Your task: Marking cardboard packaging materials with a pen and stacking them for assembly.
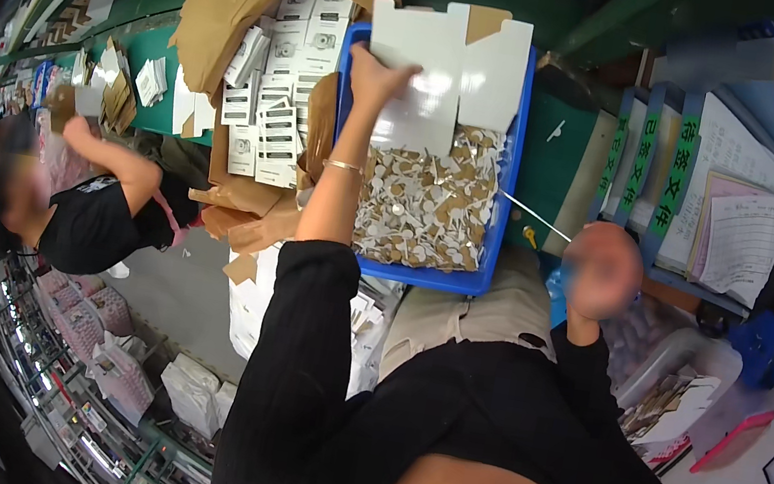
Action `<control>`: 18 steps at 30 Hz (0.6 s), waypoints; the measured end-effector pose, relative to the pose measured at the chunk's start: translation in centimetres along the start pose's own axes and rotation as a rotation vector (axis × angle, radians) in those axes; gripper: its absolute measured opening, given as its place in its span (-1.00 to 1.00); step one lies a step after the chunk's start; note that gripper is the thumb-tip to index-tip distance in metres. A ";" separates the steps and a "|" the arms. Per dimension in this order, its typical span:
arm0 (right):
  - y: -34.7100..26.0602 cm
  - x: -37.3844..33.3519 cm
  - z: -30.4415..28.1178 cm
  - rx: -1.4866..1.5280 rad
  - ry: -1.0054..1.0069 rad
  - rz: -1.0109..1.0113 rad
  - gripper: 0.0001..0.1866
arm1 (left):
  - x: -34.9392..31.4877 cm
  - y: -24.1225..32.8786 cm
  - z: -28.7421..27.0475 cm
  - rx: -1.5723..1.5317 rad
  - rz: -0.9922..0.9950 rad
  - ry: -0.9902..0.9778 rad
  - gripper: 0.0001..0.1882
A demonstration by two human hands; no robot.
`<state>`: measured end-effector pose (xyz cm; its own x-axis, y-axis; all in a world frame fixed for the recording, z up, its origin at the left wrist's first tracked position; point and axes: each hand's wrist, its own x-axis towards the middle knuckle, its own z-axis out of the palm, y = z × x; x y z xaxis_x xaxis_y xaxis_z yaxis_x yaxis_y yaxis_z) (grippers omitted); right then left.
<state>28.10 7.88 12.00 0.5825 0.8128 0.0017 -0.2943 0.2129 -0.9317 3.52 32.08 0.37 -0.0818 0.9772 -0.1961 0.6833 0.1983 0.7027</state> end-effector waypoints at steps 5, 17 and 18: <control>0.9 0.5 -3.5 0.061 0.020 0.059 -0.51 | -3.4 2.8 -3.9 -0.751 -0.240 -0.051 -0.48; 5.6 -1.1 -1.4 -0.364 -0.151 0.254 -0.73 | -24.0 -2.1 5.3 -1.313 -0.733 0.404 -0.48; 6.5 -1.4 -1.5 -0.392 -0.165 0.286 -0.80 | -24.2 -2.5 5.4 -1.328 -0.706 0.398 -0.48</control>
<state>26.55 7.27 5.42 0.3834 0.8905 -0.2451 -0.0999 -0.2238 -0.9695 7.75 7.55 -0.32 -0.4259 0.5736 -0.6997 -0.6673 0.3230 0.6711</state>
